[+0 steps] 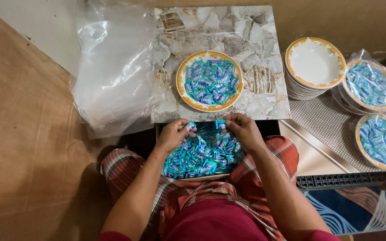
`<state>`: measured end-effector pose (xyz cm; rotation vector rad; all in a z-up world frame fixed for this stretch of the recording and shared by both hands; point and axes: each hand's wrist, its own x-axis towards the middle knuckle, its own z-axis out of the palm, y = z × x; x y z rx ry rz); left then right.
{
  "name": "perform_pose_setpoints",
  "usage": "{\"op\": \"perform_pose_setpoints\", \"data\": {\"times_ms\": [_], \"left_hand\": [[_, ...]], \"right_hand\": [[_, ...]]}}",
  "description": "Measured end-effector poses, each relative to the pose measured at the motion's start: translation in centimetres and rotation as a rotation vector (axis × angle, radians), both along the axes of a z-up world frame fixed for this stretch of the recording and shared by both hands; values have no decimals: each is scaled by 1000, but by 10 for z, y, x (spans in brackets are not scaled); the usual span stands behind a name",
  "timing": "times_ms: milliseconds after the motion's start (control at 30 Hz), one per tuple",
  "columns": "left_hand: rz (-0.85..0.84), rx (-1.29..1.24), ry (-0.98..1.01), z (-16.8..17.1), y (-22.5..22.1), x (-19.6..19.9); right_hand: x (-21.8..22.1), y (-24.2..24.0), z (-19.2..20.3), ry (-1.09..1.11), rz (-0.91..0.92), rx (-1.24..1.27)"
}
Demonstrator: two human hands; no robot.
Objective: The person organizes candy packets onto a plate and then into a plastic container.
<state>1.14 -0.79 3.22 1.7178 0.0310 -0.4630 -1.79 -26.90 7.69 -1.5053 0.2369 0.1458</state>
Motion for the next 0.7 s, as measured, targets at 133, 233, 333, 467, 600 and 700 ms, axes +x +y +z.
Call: {"op": "perform_pose_setpoints", "data": {"times_ms": [133, 233, 333, 467, 600, 700], "left_hand": [[18, -97, 9, 6, 0, 6], [45, -82, -25, 4, -2, 15], [61, 22, -68, 6, -7, 27], [49, 158, -153, 21, -18, 48], [20, 435, -247, 25, -25, 74], [21, 407, -344, 48, -34, 81]], "right_hand": [[3, -4, 6, 4, 3, 50], [9, -7, -2, -7, -17, 84], [14, -7, -1, -28, -53, 120], [23, -8, 8, -106, -41, -49], [44, -16, 2, -204, -85, -633], [49, -5, 38, -522, -195, -877]]}}
